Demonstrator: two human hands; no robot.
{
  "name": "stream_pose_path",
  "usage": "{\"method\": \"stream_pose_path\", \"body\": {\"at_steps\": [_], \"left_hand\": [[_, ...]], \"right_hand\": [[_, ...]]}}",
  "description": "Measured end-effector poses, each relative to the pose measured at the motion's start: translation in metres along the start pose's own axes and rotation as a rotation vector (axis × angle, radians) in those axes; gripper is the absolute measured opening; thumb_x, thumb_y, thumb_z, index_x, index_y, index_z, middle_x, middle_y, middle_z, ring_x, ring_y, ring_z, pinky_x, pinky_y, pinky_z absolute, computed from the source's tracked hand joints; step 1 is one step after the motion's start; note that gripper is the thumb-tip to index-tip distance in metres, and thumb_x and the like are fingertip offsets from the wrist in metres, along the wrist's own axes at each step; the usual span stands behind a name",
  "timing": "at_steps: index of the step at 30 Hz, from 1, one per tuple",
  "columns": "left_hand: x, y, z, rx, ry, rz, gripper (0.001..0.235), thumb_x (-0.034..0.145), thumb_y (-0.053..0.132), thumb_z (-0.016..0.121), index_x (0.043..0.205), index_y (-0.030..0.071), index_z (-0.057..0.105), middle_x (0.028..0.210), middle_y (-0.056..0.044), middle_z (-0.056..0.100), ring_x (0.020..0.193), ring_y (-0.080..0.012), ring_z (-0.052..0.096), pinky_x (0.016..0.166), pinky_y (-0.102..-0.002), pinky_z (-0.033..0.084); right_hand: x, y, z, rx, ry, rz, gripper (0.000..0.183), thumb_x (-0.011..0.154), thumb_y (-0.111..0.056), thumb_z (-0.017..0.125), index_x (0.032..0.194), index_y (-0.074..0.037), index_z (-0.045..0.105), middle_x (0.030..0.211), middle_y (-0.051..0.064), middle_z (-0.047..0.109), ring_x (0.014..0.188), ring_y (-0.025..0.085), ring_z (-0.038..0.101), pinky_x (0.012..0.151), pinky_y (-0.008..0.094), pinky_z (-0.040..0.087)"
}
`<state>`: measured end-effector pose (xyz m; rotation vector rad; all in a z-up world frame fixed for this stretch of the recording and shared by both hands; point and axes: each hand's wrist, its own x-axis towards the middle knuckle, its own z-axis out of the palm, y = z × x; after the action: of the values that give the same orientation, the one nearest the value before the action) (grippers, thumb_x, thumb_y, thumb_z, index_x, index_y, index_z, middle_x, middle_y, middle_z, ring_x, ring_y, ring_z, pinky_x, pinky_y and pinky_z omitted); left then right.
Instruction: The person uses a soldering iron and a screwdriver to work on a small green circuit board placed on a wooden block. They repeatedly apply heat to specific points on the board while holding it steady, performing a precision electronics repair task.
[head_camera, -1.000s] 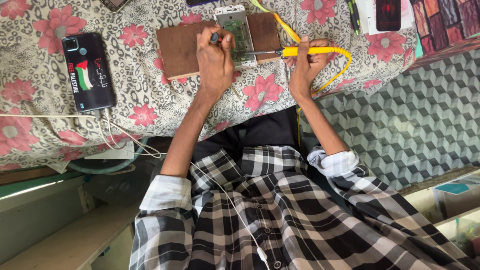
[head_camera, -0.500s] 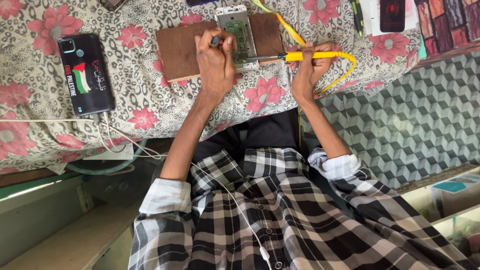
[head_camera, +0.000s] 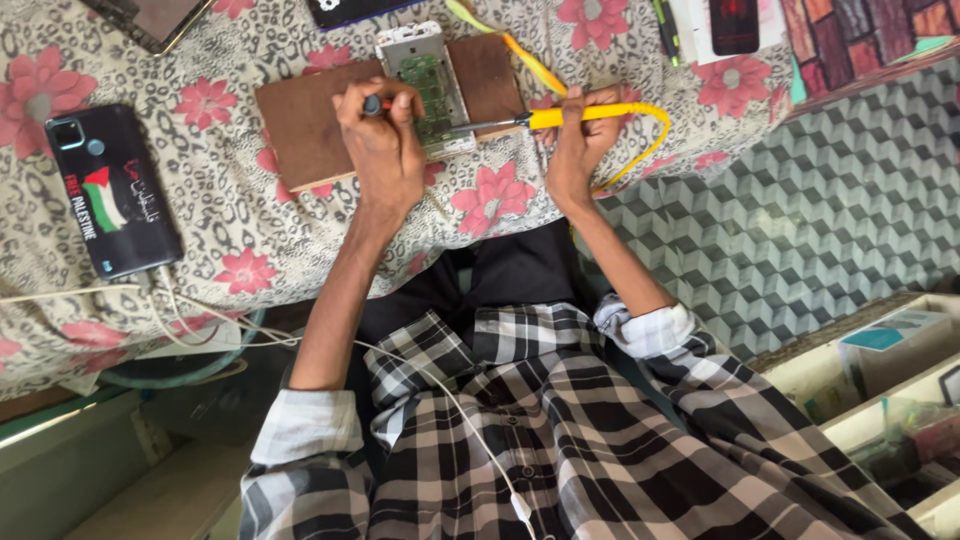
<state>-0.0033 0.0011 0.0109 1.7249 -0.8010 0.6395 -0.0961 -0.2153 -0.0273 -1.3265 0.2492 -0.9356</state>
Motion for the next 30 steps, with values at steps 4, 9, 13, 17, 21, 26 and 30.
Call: {"method": "stream_pose_path", "body": {"at_steps": [4,9,13,17,21,26,30], "left_hand": [[-0.006,-0.003,0.001,-0.064,0.017,-0.087,0.019,0.119,0.016,0.041,0.127,0.010,0.025,0.085,-0.005,0.064,0.075,-0.0183,0.053,0.086,-0.041,0.040],[-0.014,-0.008,0.004,-0.261,0.049,-0.204,0.024,0.124,0.025,0.035,0.138,0.010,0.022,0.082,-0.006,0.056,0.064,-0.0128,0.049,0.065,-0.030,0.042],[-0.015,-0.014,0.007,-0.340,0.064,-0.229,0.025,0.123,0.029,0.032,0.140,0.012,0.024,0.079,-0.005,0.051,0.063,-0.0127,0.048,0.064,-0.029,0.042],[-0.016,-0.014,0.008,-0.344,0.083,-0.236,0.029,0.122,0.032,0.033,0.140,0.011,0.026,0.076,-0.004,0.050,0.065,-0.0132,0.048,0.061,-0.029,0.041],[-0.012,-0.014,0.008,-0.351,0.089,-0.267,0.030,0.120,0.033,0.033,0.139,0.011,0.027,0.069,-0.002,0.048,0.060,-0.0117,0.046,0.058,-0.029,0.038],[-0.015,-0.011,0.004,-0.391,0.058,-0.278,0.031,0.122,0.033,0.033,0.143,0.011,0.026,0.070,-0.003,0.050,0.059,-0.0122,0.046,0.057,-0.028,0.038],[-0.016,-0.011,0.002,-0.494,0.070,-0.242,0.034,0.124,0.032,0.034,0.148,0.014,0.018,0.073,-0.005,0.053,0.063,-0.0124,0.050,0.063,-0.029,0.042]], "right_hand": [[-0.003,-0.003,0.001,-0.035,-0.001,-0.028,0.021,0.109,-0.012,0.059,0.096,-0.005,0.045,0.072,0.007,0.060,0.053,0.010,0.055,0.050,0.023,0.044],[-0.001,-0.003,0.002,0.012,0.011,0.016,0.020,0.108,-0.012,0.059,0.096,-0.005,0.044,0.073,0.007,0.061,0.053,0.009,0.054,0.050,0.023,0.043],[0.002,-0.003,0.000,0.011,-0.020,0.023,0.022,0.109,-0.013,0.059,0.096,-0.007,0.043,0.068,0.005,0.057,0.051,0.008,0.053,0.048,0.022,0.042],[0.002,-0.005,0.003,-0.016,-0.009,0.039,0.022,0.111,-0.015,0.058,0.097,-0.006,0.044,0.069,0.007,0.060,0.053,0.008,0.052,0.050,0.022,0.041],[0.001,-0.007,0.004,-0.014,-0.035,0.016,0.023,0.111,-0.016,0.058,0.098,-0.006,0.042,0.074,0.008,0.062,0.055,0.009,0.053,0.050,0.023,0.041],[0.003,-0.004,0.004,0.021,-0.019,0.029,0.024,0.111,-0.017,0.059,0.098,-0.006,0.042,0.070,0.007,0.059,0.053,0.009,0.052,0.049,0.023,0.040],[0.002,-0.006,0.004,0.010,-0.016,0.053,0.025,0.111,-0.018,0.059,0.098,-0.006,0.042,0.070,0.008,0.060,0.053,0.008,0.051,0.049,0.023,0.040]]}}
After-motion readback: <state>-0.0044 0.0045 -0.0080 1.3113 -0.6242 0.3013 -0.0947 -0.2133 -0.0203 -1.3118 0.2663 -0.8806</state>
